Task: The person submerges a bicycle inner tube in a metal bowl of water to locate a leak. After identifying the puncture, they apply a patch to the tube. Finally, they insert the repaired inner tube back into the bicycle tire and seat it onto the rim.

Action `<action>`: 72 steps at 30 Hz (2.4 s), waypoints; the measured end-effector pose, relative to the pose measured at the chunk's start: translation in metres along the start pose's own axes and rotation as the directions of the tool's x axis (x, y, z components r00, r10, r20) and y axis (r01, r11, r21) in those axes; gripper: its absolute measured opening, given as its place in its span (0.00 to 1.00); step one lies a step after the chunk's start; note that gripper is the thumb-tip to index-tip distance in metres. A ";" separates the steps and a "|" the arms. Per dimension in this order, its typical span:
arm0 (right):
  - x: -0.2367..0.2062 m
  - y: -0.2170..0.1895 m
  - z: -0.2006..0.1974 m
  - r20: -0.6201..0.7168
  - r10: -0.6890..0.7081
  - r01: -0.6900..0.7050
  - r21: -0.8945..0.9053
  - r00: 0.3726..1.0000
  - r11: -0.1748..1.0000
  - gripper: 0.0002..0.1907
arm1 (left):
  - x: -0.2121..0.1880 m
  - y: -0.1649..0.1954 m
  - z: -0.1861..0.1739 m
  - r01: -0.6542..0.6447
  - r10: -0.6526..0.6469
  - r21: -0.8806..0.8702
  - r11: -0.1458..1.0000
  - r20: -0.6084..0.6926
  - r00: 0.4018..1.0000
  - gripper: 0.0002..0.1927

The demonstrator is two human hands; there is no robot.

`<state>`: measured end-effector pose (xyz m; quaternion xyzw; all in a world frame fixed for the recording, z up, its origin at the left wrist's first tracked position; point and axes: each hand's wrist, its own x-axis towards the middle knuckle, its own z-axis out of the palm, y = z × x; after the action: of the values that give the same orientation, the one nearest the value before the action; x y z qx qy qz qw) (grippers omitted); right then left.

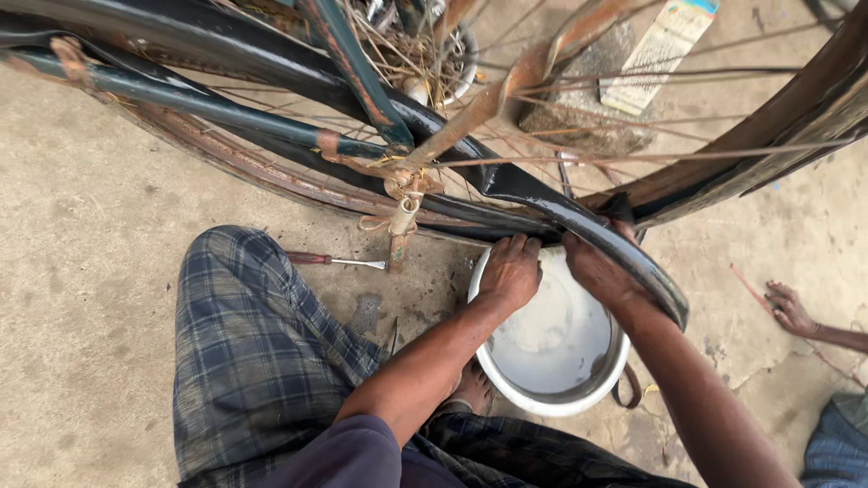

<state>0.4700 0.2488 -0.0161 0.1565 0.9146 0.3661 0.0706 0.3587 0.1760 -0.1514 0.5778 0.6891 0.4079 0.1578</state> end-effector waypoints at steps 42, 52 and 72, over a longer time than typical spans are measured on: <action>0.019 -0.016 -0.021 -0.027 0.012 -0.012 -0.006 1.000 1.000 0.17 | -0.004 -0.039 -0.024 0.142 -0.166 0.171 0.975 0.138 0.976 0.26; 0.030 -0.046 0.004 0.140 -0.083 0.053 0.207 0.987 0.977 0.26 | -0.002 -0.064 -0.041 0.185 -0.277 0.261 0.947 0.378 0.883 0.42; 0.117 -0.127 -0.051 0.942 0.251 -0.143 0.287 0.223 -0.947 0.18 | 0.004 -0.060 -0.106 0.047 -0.250 0.312 0.949 0.650 0.718 0.52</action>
<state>0.3177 0.1682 -0.0691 0.6351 0.3305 -0.5928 -0.3688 0.2442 0.1393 -0.1295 0.6451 0.6767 0.0540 0.3506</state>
